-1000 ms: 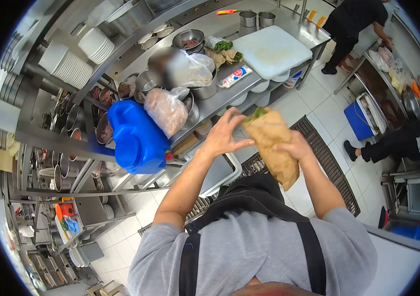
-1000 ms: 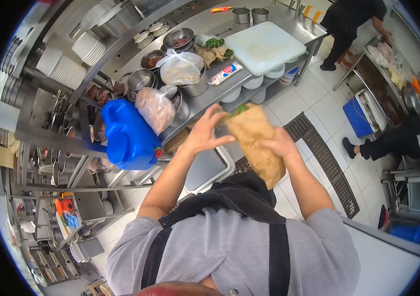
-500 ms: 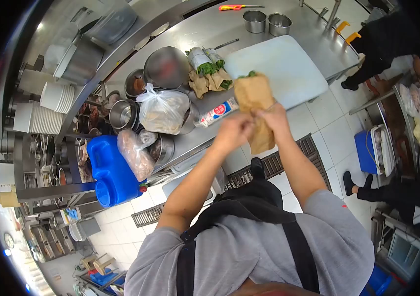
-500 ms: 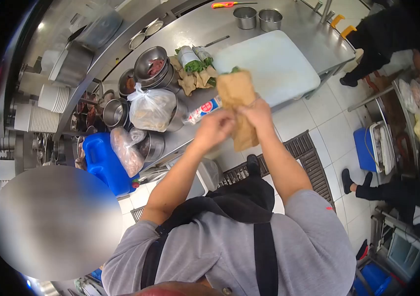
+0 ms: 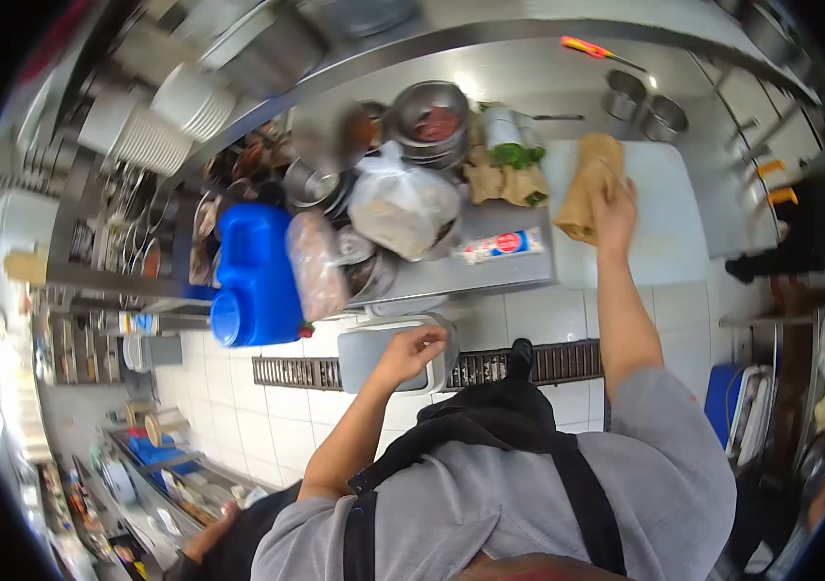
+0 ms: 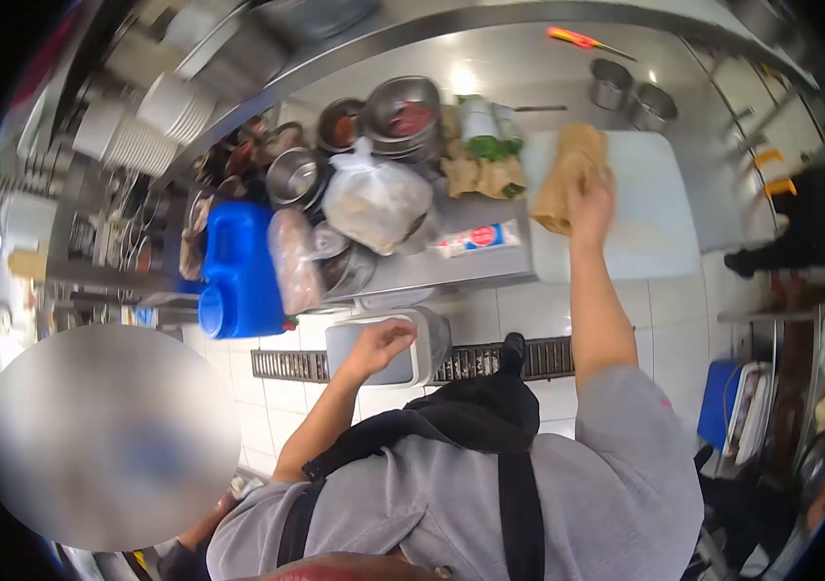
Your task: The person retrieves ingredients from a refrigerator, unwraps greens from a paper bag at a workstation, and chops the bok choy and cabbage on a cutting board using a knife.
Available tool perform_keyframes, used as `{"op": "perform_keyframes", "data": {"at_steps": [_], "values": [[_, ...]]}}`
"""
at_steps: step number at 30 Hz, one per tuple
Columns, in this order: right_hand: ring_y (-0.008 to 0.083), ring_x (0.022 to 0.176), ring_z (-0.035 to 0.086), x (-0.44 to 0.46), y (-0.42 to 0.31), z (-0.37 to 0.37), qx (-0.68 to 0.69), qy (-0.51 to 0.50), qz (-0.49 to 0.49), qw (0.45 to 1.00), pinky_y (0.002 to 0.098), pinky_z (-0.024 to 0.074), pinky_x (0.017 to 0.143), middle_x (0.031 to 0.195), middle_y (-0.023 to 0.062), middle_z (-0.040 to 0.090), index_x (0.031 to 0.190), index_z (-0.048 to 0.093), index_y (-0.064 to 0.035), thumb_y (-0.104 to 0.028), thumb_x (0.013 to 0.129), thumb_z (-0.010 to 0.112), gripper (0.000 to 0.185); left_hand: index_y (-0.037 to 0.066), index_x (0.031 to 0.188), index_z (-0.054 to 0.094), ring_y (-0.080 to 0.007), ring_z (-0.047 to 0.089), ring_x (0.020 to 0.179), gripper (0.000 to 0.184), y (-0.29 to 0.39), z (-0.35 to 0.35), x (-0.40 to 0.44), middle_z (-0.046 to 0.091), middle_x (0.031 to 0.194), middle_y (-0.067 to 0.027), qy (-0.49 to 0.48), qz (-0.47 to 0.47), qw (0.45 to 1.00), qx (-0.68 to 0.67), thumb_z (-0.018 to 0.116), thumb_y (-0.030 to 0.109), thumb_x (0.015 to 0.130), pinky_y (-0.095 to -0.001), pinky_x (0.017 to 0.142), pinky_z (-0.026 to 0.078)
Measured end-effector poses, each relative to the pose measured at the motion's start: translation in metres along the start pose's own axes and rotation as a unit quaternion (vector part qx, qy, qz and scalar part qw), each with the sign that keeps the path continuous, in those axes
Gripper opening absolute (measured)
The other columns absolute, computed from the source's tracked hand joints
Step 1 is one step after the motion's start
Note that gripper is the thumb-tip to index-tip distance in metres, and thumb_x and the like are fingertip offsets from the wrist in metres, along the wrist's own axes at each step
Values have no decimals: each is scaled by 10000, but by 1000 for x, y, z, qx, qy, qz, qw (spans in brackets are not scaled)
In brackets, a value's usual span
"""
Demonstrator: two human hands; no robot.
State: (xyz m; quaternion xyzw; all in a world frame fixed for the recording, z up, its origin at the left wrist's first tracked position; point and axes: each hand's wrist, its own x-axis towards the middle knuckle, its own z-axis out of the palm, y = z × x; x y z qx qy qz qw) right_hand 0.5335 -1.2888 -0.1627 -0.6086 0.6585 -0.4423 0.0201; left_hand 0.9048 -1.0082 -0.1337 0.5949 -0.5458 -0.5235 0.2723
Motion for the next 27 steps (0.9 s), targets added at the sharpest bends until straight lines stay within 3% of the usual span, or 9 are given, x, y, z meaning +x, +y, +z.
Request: {"op": "perform_keyframes", "data": {"at_steps": [2,4,5,10,15,19,22,25,27], "values": [[330,1149,580,-39,-75,-36,156,78,28,984,397,457,963,1170,234,639,1163,637,55,-215,894,663,382,-32,1147,651,-188,642,1022,281,36,-39,-46,701,1091,-133,66,22,991,-113,615,157,942,-339,877,518],[275,1037,634,-104,-135,-42,186,-57,106,975,374,476,924,1094,182,690,1117,666,44,-190,916,652,309,-59,1079,673,-220,636,984,330,91,-71,-105,696,1078,-163,170,129,946,-244,496,207,1000,-355,928,474],[225,925,666,-143,-178,-40,249,-135,118,952,344,498,865,996,137,724,1064,690,36,-192,909,671,276,-89,1073,644,-352,636,993,406,121,-96,-131,669,1012,-246,176,258,936,-163,457,267,1012,-426,906,488],[241,786,674,-354,-346,-8,323,-638,-99,692,331,525,728,862,151,707,945,719,18,-140,834,707,194,-33,968,663,-395,662,881,292,182,-158,-311,660,911,-231,254,523,806,-113,486,199,964,-472,741,546],[287,782,684,-495,-484,43,281,-661,-259,646,356,536,739,876,168,704,1009,713,0,-184,840,692,251,-22,887,658,-353,665,852,134,121,-225,-456,660,893,-195,383,588,712,-14,616,100,853,-434,703,540],[346,874,694,-570,-523,98,163,-723,-333,583,415,536,797,955,187,712,1026,719,-28,-237,830,679,289,-14,823,654,-319,667,829,95,79,-284,-527,659,878,-165,469,566,675,63,720,21,764,-403,672,535],[343,890,687,-601,-539,131,34,-752,-365,548,434,529,818,903,178,714,956,747,-68,-275,818,670,260,-5,856,677,-279,673,812,113,38,-330,-564,668,878,-132,479,367,784,146,740,0,763,-363,691,533],[337,873,685,-643,-507,216,165,-752,-353,532,431,530,821,862,168,713,899,760,-83,-284,816,664,237,11,958,693,-283,680,850,146,-33,-385,-570,684,926,-130,410,254,862,154,707,15,812,-360,723,547],[335,846,685,-638,-590,198,-63,-768,-438,464,428,531,827,843,161,713,878,762,-78,-277,811,660,233,34,1043,690,-282,680,893,218,-87,-440,-581,694,992,-129,368,145,895,207,709,41,825,-341,775,553]]}}
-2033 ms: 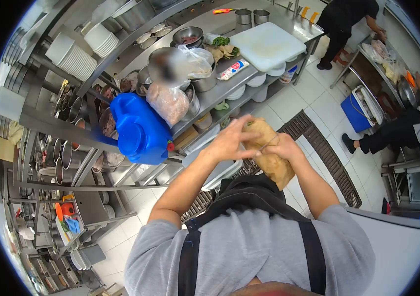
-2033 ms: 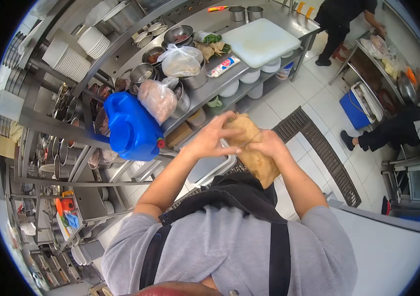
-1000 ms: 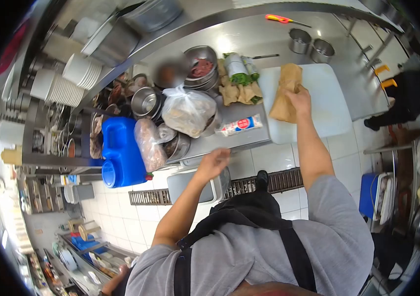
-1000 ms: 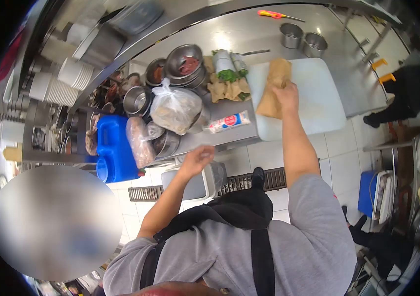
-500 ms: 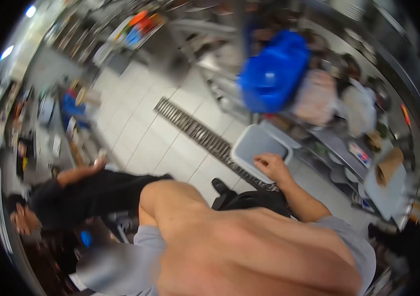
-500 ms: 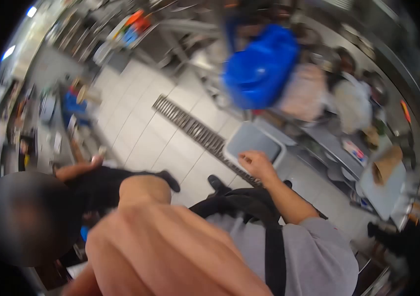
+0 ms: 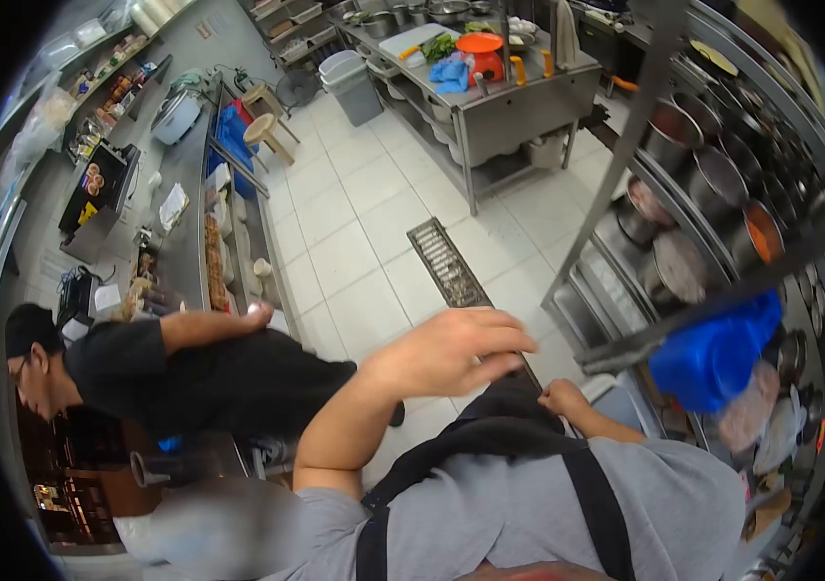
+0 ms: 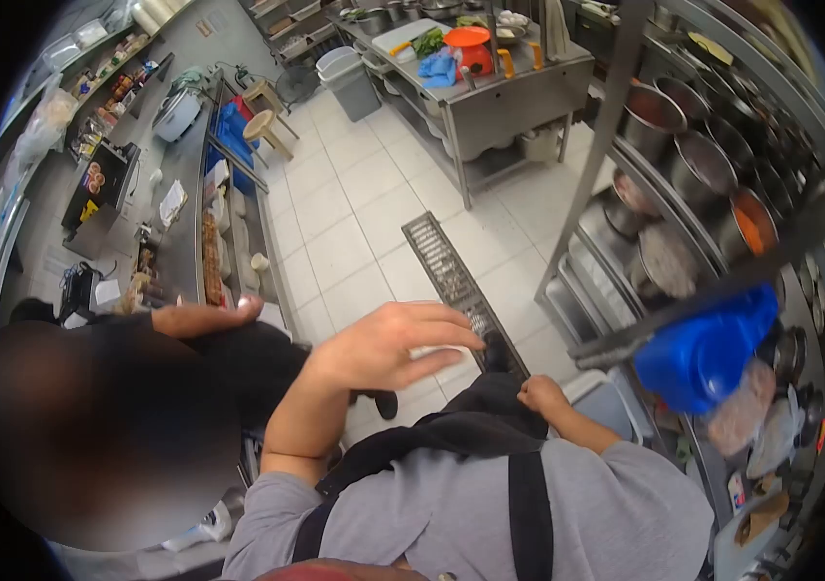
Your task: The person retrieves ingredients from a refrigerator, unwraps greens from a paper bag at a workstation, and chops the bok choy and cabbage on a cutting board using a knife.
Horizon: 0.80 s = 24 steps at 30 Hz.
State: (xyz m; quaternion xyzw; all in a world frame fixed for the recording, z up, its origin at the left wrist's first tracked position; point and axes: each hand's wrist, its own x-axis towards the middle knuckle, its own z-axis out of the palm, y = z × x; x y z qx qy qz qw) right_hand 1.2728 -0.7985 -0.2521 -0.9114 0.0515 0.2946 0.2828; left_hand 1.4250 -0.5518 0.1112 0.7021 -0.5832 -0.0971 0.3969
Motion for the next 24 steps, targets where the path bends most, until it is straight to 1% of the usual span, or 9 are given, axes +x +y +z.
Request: {"op": "perform_keyframes", "data": {"at_steps": [1,3,5,9,10,15,16,20,24], "values": [[335,846,685,26,-9,-15,0,4,-6,1000,428,531,827,843,161,713,878,762,-78,-277,811,660,233,46,1083,683,-285,680,901,240,-40,-18,-4,696,1003,-125,0,-44,999,-8,691,71,845,-353,794,551],[266,643,694,81,-24,-39,50,30,-21,998,389,540,693,661,115,695,885,751,-46,-212,834,666,193,62,1146,672,-265,683,918,278,-125,-58,-23,703,1014,-117,28,-173,984,-19,669,112,873,-361,819,550],[303,667,689,141,-38,-69,86,35,-20,995,407,539,715,699,137,699,875,749,-42,-243,819,676,221,60,1177,664,-217,686,932,309,-212,-88,-58,714,1006,-110,95,-323,942,-3,670,135,877,-346,816,549],[368,734,672,290,-60,-158,40,118,-99,987,438,540,726,751,160,700,861,745,-55,-274,807,666,239,20,1177,661,-171,677,830,389,-400,-106,-183,721,945,-122,249,-596,763,-19,719,207,841,-324,729,550],[349,705,677,325,-70,-196,25,102,-101,989,430,545,713,730,156,698,851,745,-54,-273,811,651,243,-1,1208,639,-176,669,790,436,-417,-112,-194,710,962,-125,188,-657,730,-8,724,219,841,-320,705,544],[228,546,673,477,-123,-373,37,127,-95,987,364,555,616,603,123,674,779,724,-20,-260,840,614,271,-17,1296,577,-182,665,844,569,-466,-183,-143,685,1029,-138,283,-658,688,-115,751,250,824,-302,719,533],[272,587,671,504,-138,-406,48,141,-83,985,394,549,649,631,144,674,786,727,-28,-280,826,622,276,-20,1322,556,-183,661,874,612,-491,-211,-124,678,1049,-141,336,-626,691,-133,760,260,817,-299,731,531],[294,613,677,594,-185,-497,117,203,-41,971,404,541,642,622,156,660,803,717,-10,-273,838,626,281,-21,1392,487,-238,625,1082,694,-623,-331,-28,659,1173,-161,266,-572,775,-27,749,299,835,-356,866,516],[273,592,677,653,-205,-508,199,266,32,943,387,535,612,616,155,655,811,703,9,-259,857,622,284,-53,1333,532,-326,635,1124,733,-741,-431,125,661,1184,-230,214,-434,875,29,739,411,804,-399,958,487]]}}
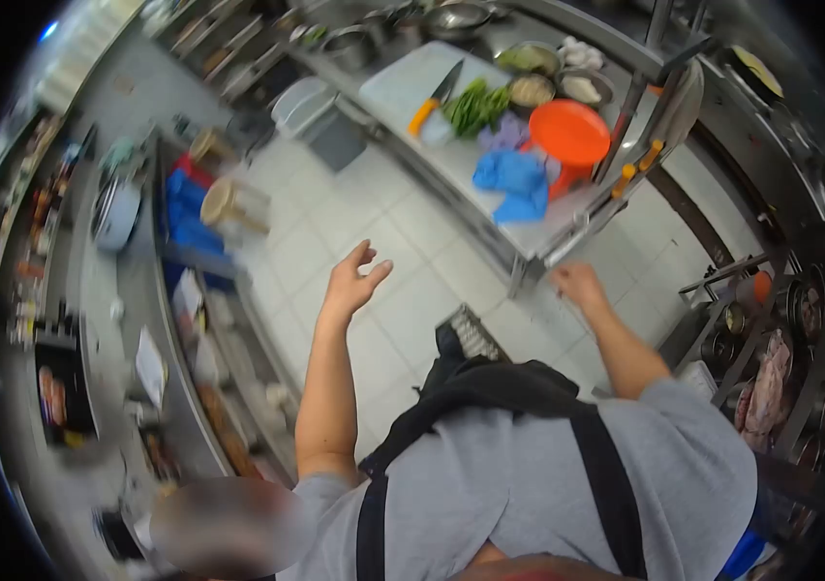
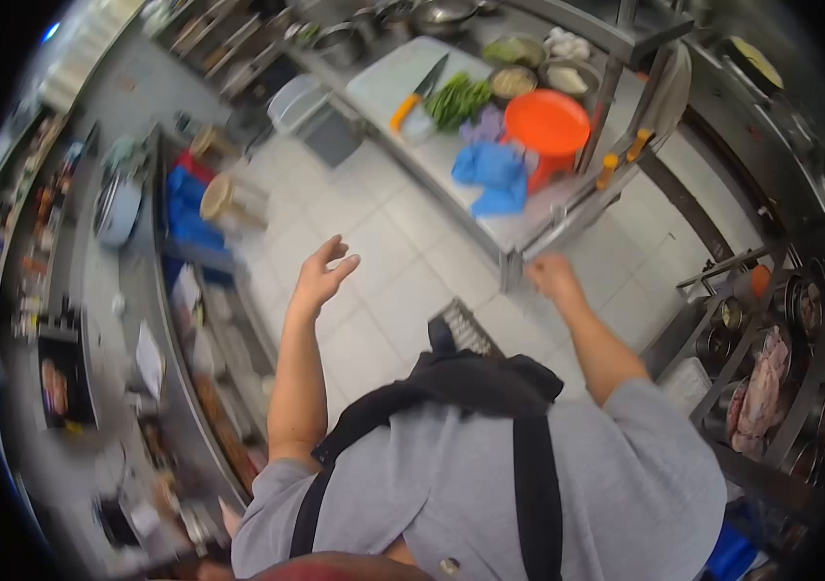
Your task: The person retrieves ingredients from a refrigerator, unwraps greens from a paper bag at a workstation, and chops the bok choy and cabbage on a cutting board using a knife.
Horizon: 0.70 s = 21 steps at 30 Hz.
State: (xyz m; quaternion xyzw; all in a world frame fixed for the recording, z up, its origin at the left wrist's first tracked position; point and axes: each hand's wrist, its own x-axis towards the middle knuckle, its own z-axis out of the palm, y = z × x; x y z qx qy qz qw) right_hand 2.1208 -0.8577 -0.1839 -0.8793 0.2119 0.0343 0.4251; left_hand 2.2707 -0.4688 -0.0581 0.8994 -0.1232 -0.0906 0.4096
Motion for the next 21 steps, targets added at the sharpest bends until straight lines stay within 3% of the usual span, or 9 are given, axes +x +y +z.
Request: {"op": "perform_keyframes", "data": {"at_steps": [2,4,6,9,11,12,15,16,21], "values": [[201,542,666,-2,34,36,34,-1,79,996,345,513,545,609,119,665,782,700,7,-230,855,656,252,-65,1301,552,-365,634,1112,755,3,20,119,658,1163,-256,-22,135,989,65,729,459,786,-415,959,488],[204,545,679,-23,34,57,18,4,106,994,341,520,550,610,126,660,783,698,9,-234,861,659,258,-69,1265,578,-384,634,1097,765,39,52,222,650,1152,-279,-74,186,973,114,722,492,765,-414,949,493],[210,557,692,-46,34,75,52,19,142,988,341,514,533,608,152,649,782,685,29,-243,858,680,282,-72,1210,614,-390,648,1052,728,82,94,304,658,1109,-291,-94,199,961,169,716,491,760,-403,940,500],[206,546,682,-71,13,84,86,85,213,970,334,502,518,605,129,649,774,677,39,-229,866,678,283,16,1360,526,-347,599,1181,853,127,160,405,620,1241,-252,-210,115,942,236,730,554,731,-443,982,476],[180,550,661,-69,-9,84,178,149,350,908,345,524,573,605,108,655,776,696,23,-268,863,661,305,3,1505,273,-382,449,1322,1045,140,210,439,472,1404,-274,-115,24,950,288,743,518,727,-508,978,458],[180,550,661,-69,-17,87,181,148,366,901,345,524,573,605,108,655,776,696,23,-268,863,661,305,44,1548,70,-388,335,1386,1166,143,227,449,381,1462,-242,-164,-17,943,289,766,476,719,-546,987,431],[140,538,613,-27,-46,85,171,185,373,893,322,488,546,611,77,653,804,703,24,-255,877,671,289,35,1538,114,-390,393,1341,1095,122,258,468,449,1392,-234,-122,87,932,330,766,396,735,-531,942,471],[136,533,591,-7,-68,71,174,198,342,902,317,470,539,613,77,653,806,701,22,-247,882,672,282,18,1524,128,-396,524,1219,1066,104,268,477,563,1226,-254,-84,138,945,283,771,329,733,-506,889,510],[139,535,568,106,-150,29,236,244,230,912,320,443,539,600,86,628,817,693,15,-231,886,676,256,21,1507,192,-449,630,1001,1007,100,209,538,653,1011,-252,-162,159,961,156,761,240,706,-481,858,525]]}}
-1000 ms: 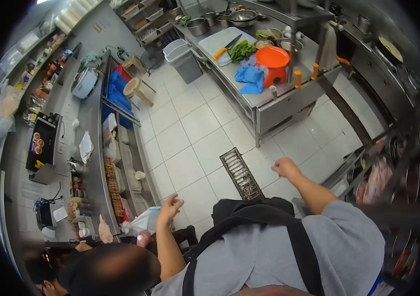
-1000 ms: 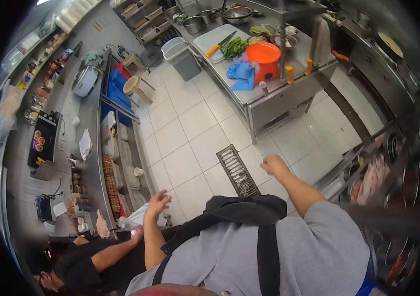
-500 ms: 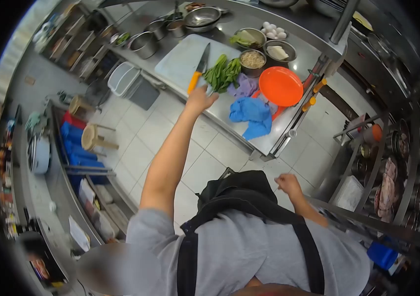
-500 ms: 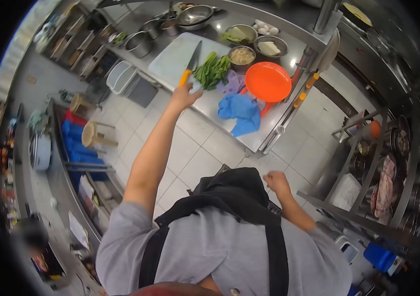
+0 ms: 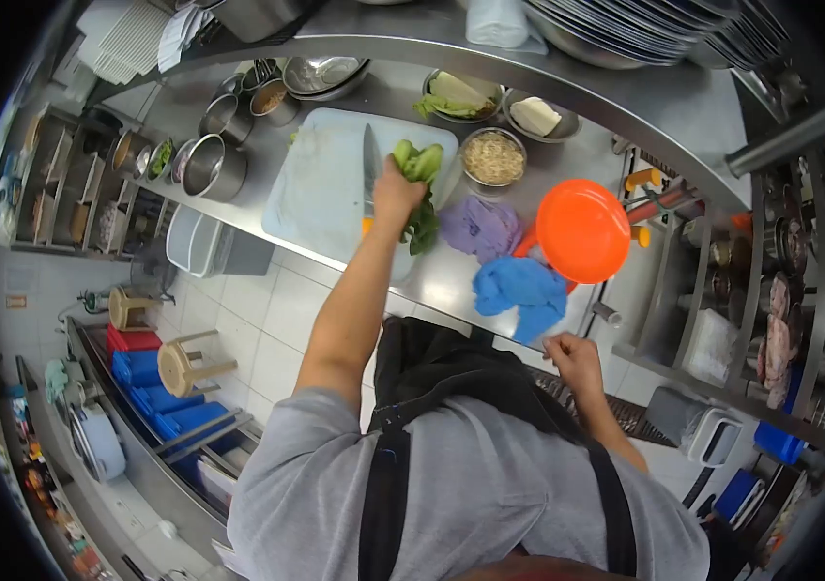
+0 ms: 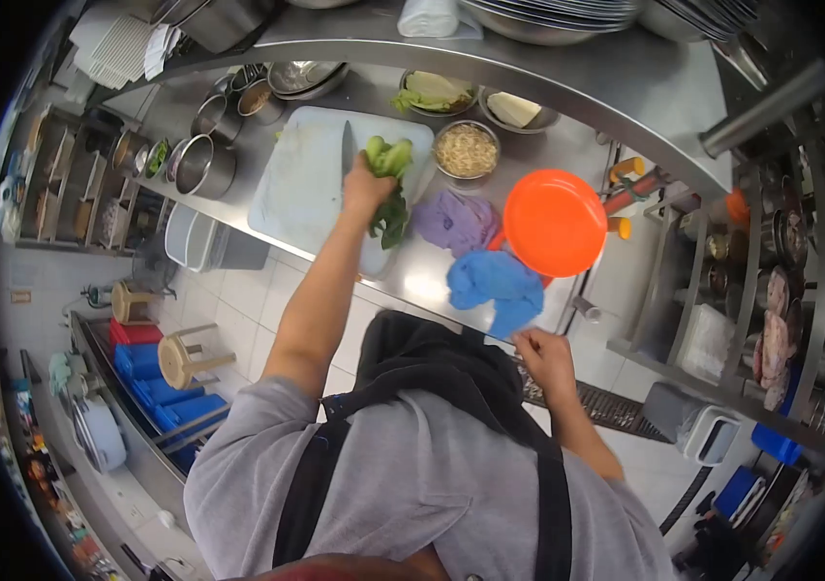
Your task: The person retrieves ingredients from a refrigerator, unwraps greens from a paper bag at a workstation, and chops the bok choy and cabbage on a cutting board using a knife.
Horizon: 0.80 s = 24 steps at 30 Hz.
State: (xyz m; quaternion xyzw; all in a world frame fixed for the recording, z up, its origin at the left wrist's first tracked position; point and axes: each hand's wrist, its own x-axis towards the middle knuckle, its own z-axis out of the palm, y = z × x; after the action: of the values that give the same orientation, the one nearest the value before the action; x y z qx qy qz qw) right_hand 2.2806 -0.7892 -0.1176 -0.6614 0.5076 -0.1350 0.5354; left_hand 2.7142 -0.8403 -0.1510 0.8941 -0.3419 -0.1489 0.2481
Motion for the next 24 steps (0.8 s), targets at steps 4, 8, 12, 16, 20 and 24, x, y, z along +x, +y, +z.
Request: {"op": "perform_keyframes", "data": {"at_steps": [4,8,12,16,20,24], "values": [[288,601,635,65,-81,85,-119,-57,-176,976,364,500,614,693,144,652,875,696,-12,-234,864,681,223,78,1501,278,-468,586,1113,979,-52,-113,18,631,1183,-253,-27,87,993,-74,760,220,661,-468,946,491],[342,882,653,141,-135,224,-171,-19,-277,945,452,519,752,985,173,655,1189,617,-66,-257,881,651,364,105,1510,295,-440,509,1244,1022,-112,-163,57,535,1343,-273,-71,208,975,9,796,267,635,-450,1041,429],[392,958,632,174,-164,308,-278,-14,-213,936,479,523,802,1098,200,600,1363,461,-99,-260,846,661,578,75,1507,321,-403,479,1284,966,-199,-145,81,507,1373,-273,-176,246,938,167,789,363,713,-436,1073,397],[424,944,631,180,-145,309,-260,89,-89,957,482,519,829,1072,223,624,1344,483,-92,-220,797,660,589,16,1356,539,-369,544,1243,752,-203,-152,99,593,1284,-257,-142,205,966,-67,753,460,789,-413,1035,443],[426,935,642,169,-133,268,-220,63,-102,968,485,514,827,1015,247,658,1284,542,-86,-189,800,635,504,44,1159,659,-371,577,1171,524,-176,-144,115,632,1239,-187,-140,258,951,102,718,419,797,-442,971,479],[421,926,649,139,-151,265,-135,61,-35,988,488,512,807,993,256,668,1252,573,-86,-185,818,636,449,46,1001,650,-356,645,1004,343,-193,-130,134,692,1070,-165,-110,278,942,151,695,314,791,-466,860,518]]}}
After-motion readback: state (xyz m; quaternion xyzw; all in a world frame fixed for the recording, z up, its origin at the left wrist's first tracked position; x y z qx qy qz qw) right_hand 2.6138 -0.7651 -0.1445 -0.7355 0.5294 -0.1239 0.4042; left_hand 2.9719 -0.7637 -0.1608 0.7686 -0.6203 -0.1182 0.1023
